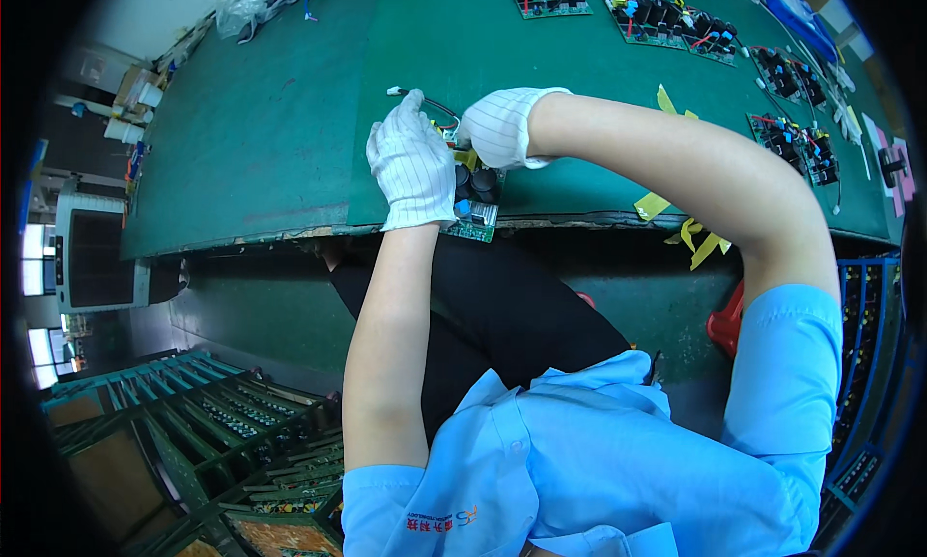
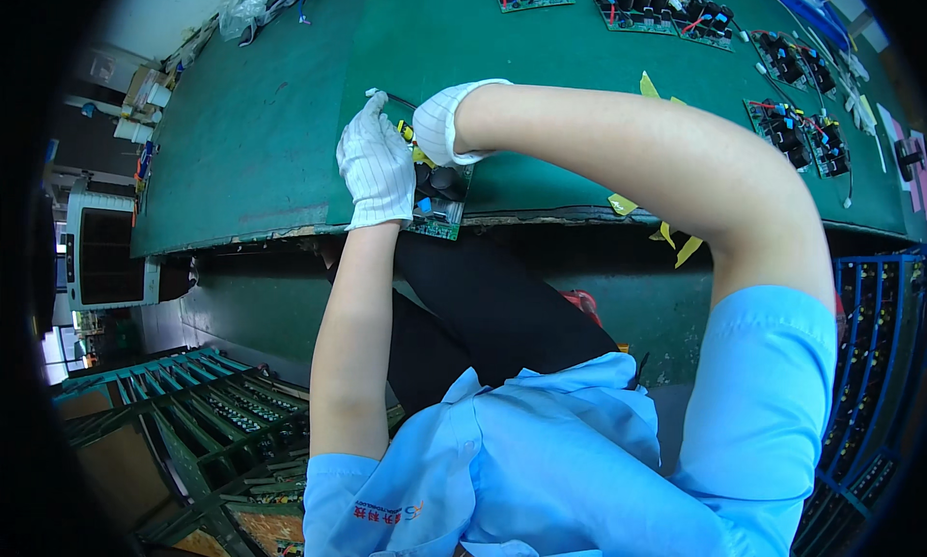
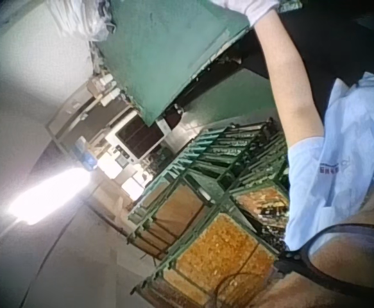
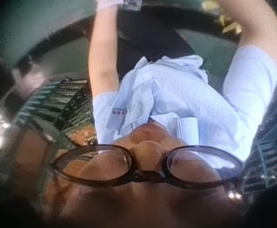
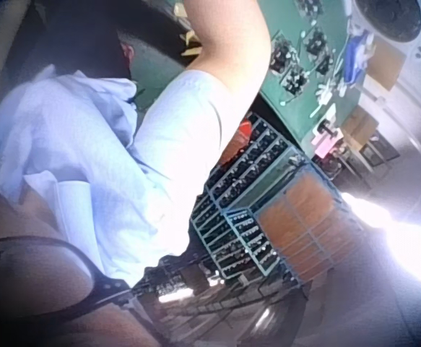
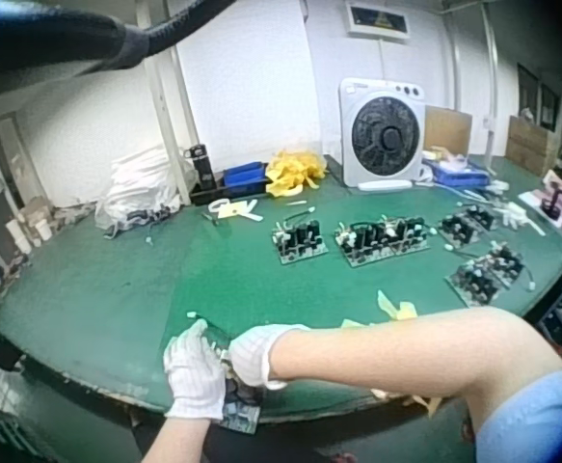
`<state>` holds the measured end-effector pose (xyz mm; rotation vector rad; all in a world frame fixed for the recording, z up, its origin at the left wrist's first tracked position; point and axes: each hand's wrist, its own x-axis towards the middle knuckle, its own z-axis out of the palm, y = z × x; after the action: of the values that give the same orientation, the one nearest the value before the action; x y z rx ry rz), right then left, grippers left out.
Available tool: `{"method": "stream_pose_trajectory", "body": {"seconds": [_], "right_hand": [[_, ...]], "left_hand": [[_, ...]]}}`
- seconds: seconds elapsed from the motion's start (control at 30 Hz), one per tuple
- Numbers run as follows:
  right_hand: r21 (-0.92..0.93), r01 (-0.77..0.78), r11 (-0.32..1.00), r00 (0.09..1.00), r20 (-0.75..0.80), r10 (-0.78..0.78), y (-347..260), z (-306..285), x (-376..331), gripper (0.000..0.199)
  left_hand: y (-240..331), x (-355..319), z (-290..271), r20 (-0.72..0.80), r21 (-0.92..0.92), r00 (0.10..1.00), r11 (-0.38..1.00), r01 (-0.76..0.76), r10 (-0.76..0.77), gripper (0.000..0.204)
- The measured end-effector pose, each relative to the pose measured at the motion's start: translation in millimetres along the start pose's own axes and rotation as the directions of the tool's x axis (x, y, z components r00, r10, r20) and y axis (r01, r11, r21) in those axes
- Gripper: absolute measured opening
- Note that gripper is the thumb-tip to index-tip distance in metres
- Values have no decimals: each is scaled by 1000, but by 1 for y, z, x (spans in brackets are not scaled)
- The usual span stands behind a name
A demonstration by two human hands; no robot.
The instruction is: The person is applying strips of yellow insulating tape to components on various printed circuit boards at an assembly workbench.
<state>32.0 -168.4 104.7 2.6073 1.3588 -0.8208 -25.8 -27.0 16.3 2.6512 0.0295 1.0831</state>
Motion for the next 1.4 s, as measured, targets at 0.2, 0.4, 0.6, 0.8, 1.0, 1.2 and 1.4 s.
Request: {"method": "stream_pose_trajectory", "body": {"seconds": [0.2,0.4,0.6,0.8,1.0,1.2,1.4], "right_hand": [[-241,147,959,974,-132,-182,32,14,15,36],[-48,20,999,1000,23,-19,6,2,-13,44],[-27,50,998,997,-48,-52,14,11,-8,42],[-294,182,938,981,-5,-192,27,17,7,44],[-154,151,976,972,-159,-175,22,10,-8,41],[-38,116,993,984,-134,-120,11,24,-26,38],[-329,98,939,877,-417,-237,43,8,-25,10]], "left_hand": [[-5,1,6,-7,-99,999,995,32,-33,31],[-11,-7,7,-35,-103,998,994,40,-44,31],[-12,-4,10,-41,-129,998,991,43,-49,31],[-6,-5,9,-31,-151,997,987,58,-64,26],[-9,-4,11,-20,-193,998,980,50,-55,27],[-10,-5,15,-81,-225,995,973,45,-64,26],[-11,-4,14,-66,-249,994,966,66,-85,25]]}}
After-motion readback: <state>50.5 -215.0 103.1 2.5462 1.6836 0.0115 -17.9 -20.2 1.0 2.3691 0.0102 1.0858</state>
